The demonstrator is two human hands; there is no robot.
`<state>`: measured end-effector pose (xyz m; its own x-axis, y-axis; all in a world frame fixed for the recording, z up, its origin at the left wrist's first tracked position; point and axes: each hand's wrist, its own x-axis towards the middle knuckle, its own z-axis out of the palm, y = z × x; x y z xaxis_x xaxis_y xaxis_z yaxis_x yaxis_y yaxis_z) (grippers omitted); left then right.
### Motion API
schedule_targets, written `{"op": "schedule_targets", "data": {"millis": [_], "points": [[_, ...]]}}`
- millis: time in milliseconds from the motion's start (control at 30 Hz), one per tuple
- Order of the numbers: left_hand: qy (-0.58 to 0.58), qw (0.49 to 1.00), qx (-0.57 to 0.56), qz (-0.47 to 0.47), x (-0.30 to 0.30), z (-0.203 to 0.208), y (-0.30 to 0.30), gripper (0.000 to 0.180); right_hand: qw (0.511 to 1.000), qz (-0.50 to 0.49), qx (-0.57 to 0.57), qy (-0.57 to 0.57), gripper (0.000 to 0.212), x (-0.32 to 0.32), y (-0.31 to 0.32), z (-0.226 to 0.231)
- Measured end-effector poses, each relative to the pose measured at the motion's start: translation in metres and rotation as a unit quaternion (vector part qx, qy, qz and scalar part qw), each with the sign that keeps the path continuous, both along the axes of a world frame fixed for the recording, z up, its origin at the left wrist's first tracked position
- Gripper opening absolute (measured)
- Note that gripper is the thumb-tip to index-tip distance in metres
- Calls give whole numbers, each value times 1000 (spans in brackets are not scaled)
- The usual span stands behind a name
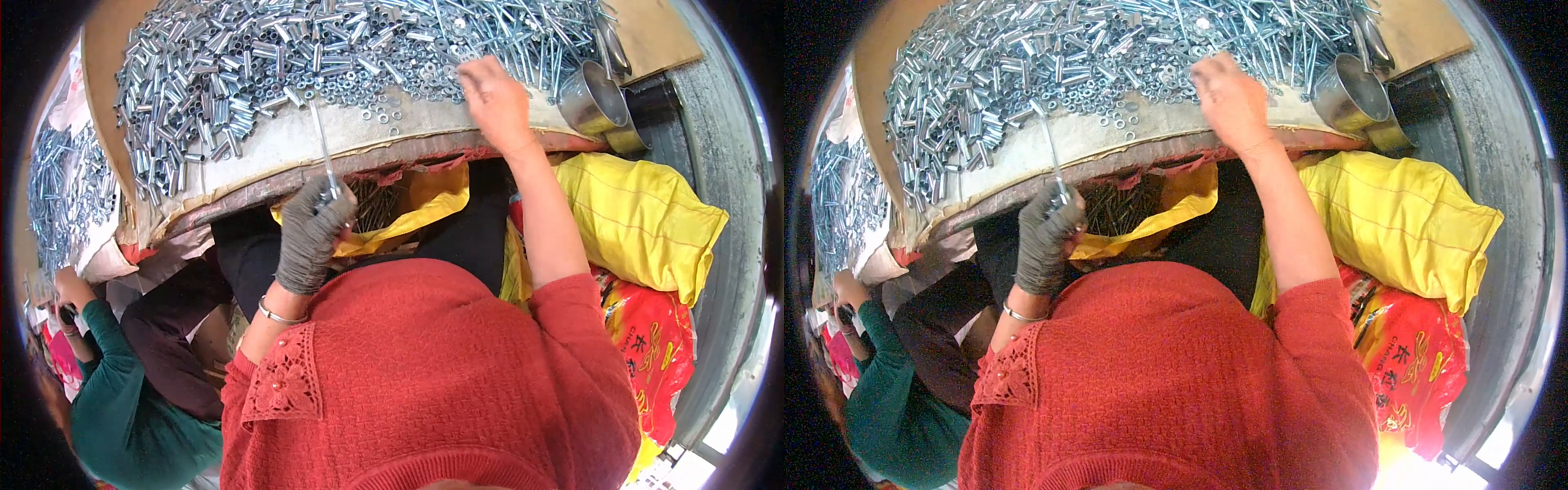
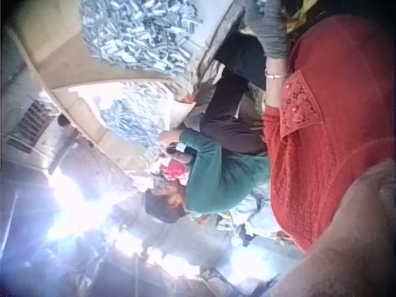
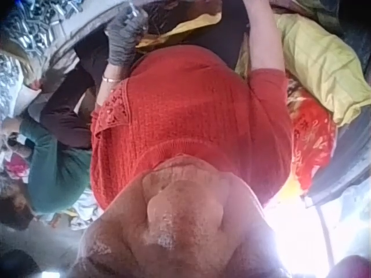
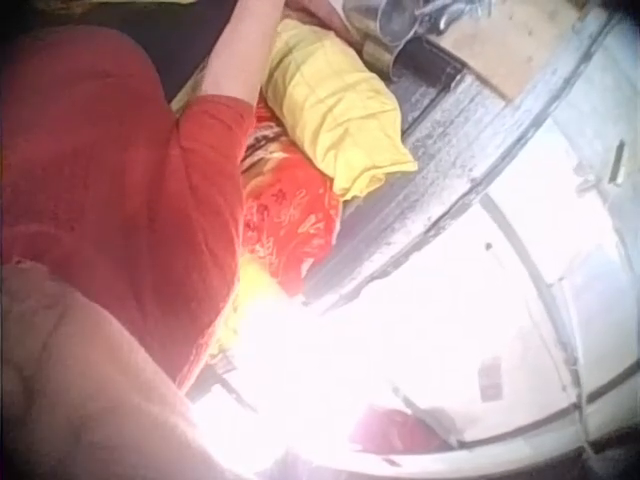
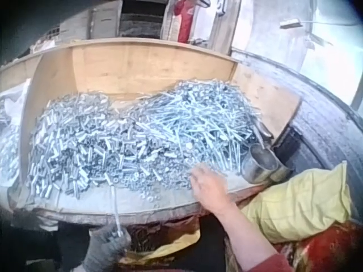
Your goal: The person assembles hardware fasteners by sliding washers, nuts, and metal sleeves onto metal rods by hand.
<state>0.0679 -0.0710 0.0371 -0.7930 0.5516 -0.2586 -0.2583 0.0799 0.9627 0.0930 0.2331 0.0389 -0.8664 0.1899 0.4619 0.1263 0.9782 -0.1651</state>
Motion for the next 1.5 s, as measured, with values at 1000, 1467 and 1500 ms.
{"op": "schedule_targets", "data": {"millis": [1000, 1467, 1500], "points": [[41, 990, 18, -134, 10, -24, -4, 18, 990, 67, -116, 34, 12, -25, -60, -11], [24, 993, 34, -109, 15, -16, -6, 18, 967, 104, -233, -17, 13, -35, -50, -17], [24, 994, 30, -106, 15, -15, -7, 19, 974, 101, -203, -5, 14, -38, -51, -15]]}}
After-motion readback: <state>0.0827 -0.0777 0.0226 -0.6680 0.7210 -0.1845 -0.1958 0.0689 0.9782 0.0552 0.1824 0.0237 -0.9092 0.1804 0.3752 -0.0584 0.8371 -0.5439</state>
